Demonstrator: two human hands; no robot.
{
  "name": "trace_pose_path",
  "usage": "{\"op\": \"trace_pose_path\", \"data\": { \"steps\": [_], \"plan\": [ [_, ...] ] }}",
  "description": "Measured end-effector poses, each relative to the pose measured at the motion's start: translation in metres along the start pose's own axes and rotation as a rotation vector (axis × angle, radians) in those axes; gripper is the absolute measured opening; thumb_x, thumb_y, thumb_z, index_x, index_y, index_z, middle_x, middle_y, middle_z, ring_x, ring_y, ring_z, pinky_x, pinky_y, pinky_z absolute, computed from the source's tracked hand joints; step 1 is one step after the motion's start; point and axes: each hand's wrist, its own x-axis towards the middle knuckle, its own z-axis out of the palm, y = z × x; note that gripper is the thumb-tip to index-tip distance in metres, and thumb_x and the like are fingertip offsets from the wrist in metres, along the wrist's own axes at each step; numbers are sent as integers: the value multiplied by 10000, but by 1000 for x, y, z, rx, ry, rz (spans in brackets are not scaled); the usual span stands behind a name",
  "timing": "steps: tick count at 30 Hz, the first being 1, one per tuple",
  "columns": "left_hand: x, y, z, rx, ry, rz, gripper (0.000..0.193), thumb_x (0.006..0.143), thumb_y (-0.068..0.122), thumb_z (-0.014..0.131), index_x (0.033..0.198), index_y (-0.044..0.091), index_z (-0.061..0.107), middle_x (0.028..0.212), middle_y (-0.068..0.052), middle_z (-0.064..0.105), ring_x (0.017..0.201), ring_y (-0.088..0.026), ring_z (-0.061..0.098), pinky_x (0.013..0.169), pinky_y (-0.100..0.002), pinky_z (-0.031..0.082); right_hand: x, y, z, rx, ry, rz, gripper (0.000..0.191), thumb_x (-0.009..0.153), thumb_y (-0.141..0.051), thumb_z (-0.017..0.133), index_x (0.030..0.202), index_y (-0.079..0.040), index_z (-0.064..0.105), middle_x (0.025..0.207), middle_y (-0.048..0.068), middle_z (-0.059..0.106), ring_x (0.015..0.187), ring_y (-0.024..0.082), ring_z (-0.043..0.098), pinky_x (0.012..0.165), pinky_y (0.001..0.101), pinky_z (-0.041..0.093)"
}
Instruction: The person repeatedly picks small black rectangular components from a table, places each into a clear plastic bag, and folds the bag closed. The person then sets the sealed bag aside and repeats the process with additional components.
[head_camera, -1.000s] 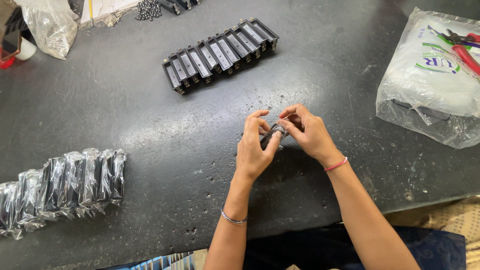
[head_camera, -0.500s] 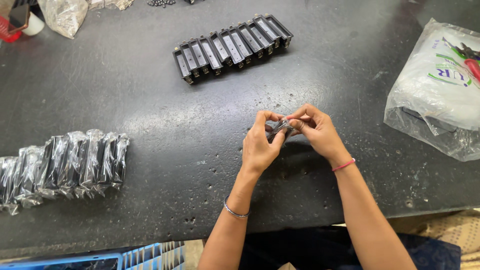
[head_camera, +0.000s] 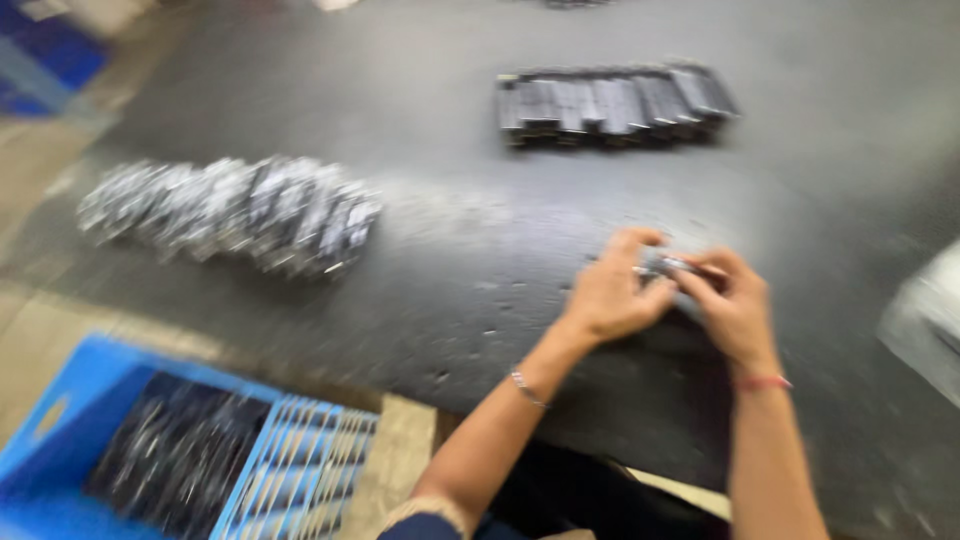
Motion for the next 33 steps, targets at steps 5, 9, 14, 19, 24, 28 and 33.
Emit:
{"op": "trace_pose_path", "data": {
  "steps": [5,9,14,19,24,28,33],
  "plan": [
    [-9,-7,3,172,-72,32,684,767,263,691,1426,222,512,1290,-127,643,1150,-345,678,882,-461,572,9,7,-4,10,-70,12,213,1017,-53,691,1196,36,620,1165,154,704,1076,238,697,954,343,583],
    [-7,-20,-24,264,-4,-107,684,764,237,719,1415,266,512,1219,-117,648,1010,-334,710,807,-459,602,16,22,-7,29,-201,64,329,1005,-96,608,1310,16,562,1321,89,644,1083,216,681,892,339,556],
    [17,-73,-147,578,374,-128,346,1021,155,624,1362,177,572,1150,-107,646,807,-234,702,661,-330,591,21,46,-11,-154,-221,96,261,1075,-133,620,1277,27,663,1168,118,710,1067,208,682,932,312,535],
    [25,-130,-318,1005,687,-208,526,819,54,682,1300,249,597,1063,-57,671,865,-287,713,680,-432,569,25,65,-14,-426,-212,43,249,1049,-200,662,1234,-54,741,1076,94,761,1000,158,697,898,280,505],
    [14,-151,-410,1228,721,-369,516,854,64,716,1319,267,618,1111,-71,667,976,-321,677,790,-469,539,28,75,-17,-532,-195,-10,278,1025,-217,680,1245,-80,780,1028,85,776,965,154,706,891,285,511],
    [2,-164,-430,1197,614,-518,518,823,190,783,1311,244,618,1143,-91,653,1075,-343,634,856,-490,511,27,77,-17,-551,-113,50,214,1034,-192,699,1188,-70,786,976,103,782,931,176,711,889,307,527],
    [-10,-174,-431,1028,558,-520,403,912,265,728,1309,296,665,1259,-43,653,1171,-325,606,951,-491,492,26,83,-18,-486,-77,77,183,1050,-180,682,1166,-71,772,1044,70,768,957,142,702,893,313,548]
  ]
}}
